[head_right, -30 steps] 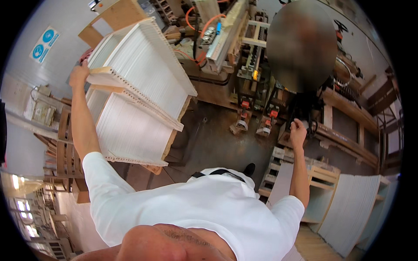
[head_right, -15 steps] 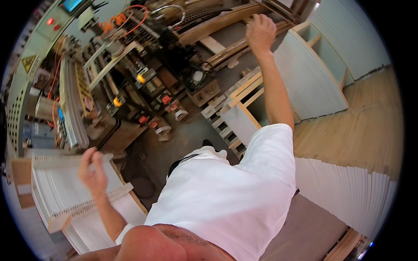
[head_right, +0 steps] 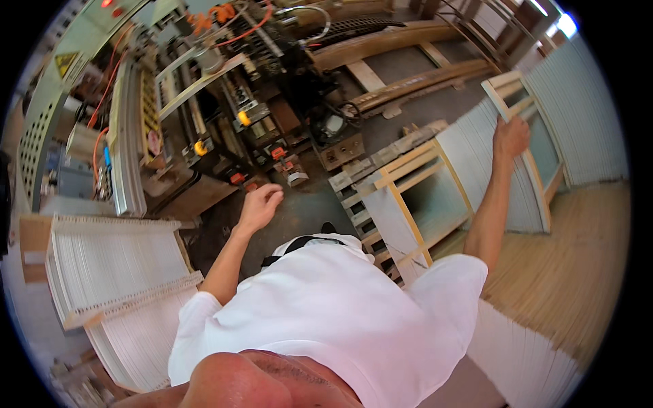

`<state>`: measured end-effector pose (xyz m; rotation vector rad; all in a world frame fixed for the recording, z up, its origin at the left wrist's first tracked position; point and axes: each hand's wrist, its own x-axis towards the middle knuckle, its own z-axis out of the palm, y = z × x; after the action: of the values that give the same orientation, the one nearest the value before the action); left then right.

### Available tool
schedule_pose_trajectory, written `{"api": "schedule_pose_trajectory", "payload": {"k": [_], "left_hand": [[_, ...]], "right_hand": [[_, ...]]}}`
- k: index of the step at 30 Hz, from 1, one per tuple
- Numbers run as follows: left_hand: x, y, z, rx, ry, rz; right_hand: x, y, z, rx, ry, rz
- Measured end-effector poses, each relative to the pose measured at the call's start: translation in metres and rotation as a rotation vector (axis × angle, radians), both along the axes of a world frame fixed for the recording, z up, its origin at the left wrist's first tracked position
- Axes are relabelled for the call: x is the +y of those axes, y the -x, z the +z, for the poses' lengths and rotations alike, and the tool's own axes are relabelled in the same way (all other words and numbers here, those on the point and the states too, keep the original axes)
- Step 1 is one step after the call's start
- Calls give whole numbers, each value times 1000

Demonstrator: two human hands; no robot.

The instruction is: The person receives a wooden frame from a coworker and places it onto a machine. They then repeatedly pick up frames, position them under the machine's mechanism, and move them to a stack of white panels. The process involves handling multiple wooden frames in a repetitive sequence.

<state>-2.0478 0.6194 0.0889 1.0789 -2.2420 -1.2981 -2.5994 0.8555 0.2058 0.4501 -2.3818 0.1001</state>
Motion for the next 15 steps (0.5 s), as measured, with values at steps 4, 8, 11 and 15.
{"api": "schedule_pose_trajectory", "payload": {"k": [4, 8, 11, 15], "left_hand": [[-7, 40, 19, 74, -111, -74], [-9, 87, 50, 374, -425, -222], [-13, 108, 79, 612, -522, -250], [-43, 96, 115, 947, -915, -48]], "right_hand": [[-52, -73, 9, 54, 71, 343], [-117, -177, 38, 95, 177, 814], [-166, -249, 55, 191, 131, 1128], [-215, -324, 42, 44, 165, 1477]]}}
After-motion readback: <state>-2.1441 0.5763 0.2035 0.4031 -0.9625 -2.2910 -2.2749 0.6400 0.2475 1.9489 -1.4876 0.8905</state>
